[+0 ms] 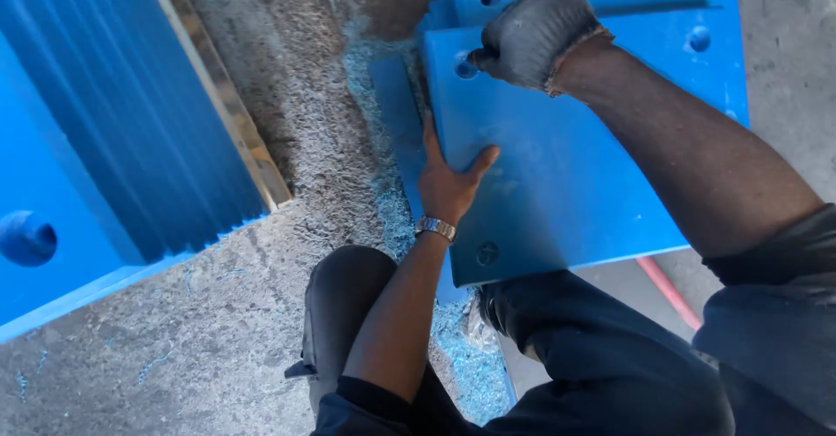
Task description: The recorder uses a handheld deburring tool to smooth the edges of holes in blue plastic sheets before stacking them on a pallet.
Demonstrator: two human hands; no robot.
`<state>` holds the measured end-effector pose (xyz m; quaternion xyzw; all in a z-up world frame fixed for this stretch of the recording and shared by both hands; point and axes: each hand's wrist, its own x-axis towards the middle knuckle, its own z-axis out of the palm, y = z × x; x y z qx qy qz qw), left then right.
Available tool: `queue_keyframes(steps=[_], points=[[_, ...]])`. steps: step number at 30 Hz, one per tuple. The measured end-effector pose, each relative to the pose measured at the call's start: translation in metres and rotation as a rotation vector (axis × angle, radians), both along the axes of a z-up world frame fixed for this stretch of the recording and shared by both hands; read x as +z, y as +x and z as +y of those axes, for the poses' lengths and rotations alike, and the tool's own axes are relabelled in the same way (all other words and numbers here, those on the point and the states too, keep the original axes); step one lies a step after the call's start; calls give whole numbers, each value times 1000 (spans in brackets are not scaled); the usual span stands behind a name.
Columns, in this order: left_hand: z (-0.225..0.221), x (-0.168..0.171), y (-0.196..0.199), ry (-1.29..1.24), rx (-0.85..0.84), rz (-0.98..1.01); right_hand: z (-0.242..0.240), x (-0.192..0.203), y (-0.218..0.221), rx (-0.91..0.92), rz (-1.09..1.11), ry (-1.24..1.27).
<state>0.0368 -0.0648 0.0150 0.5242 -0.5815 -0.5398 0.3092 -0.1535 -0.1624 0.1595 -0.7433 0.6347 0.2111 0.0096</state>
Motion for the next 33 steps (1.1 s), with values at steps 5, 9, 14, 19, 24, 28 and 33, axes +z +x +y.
queue_keyframes(steps=[5,9,14,19,24,28,33], points=[[1,-7,-2,17,-14,-9,-26,-13,-15,249,122,-188],[-1,-8,-5,4,1,-12,-21,3,-10,138,152,-49],[0,-3,-6,12,-7,-39,3,-8,-17,-54,114,113],[-2,-10,-9,-72,6,31,12,-67,-24,-10,150,115],[-2,-9,-6,-1,-46,-37,-29,-106,-15,137,131,42],[-5,-7,-5,-40,-41,-41,-45,-23,26,11,82,51],[-5,-7,-6,-54,-17,-24,-27,-11,-2,-265,12,-41]])
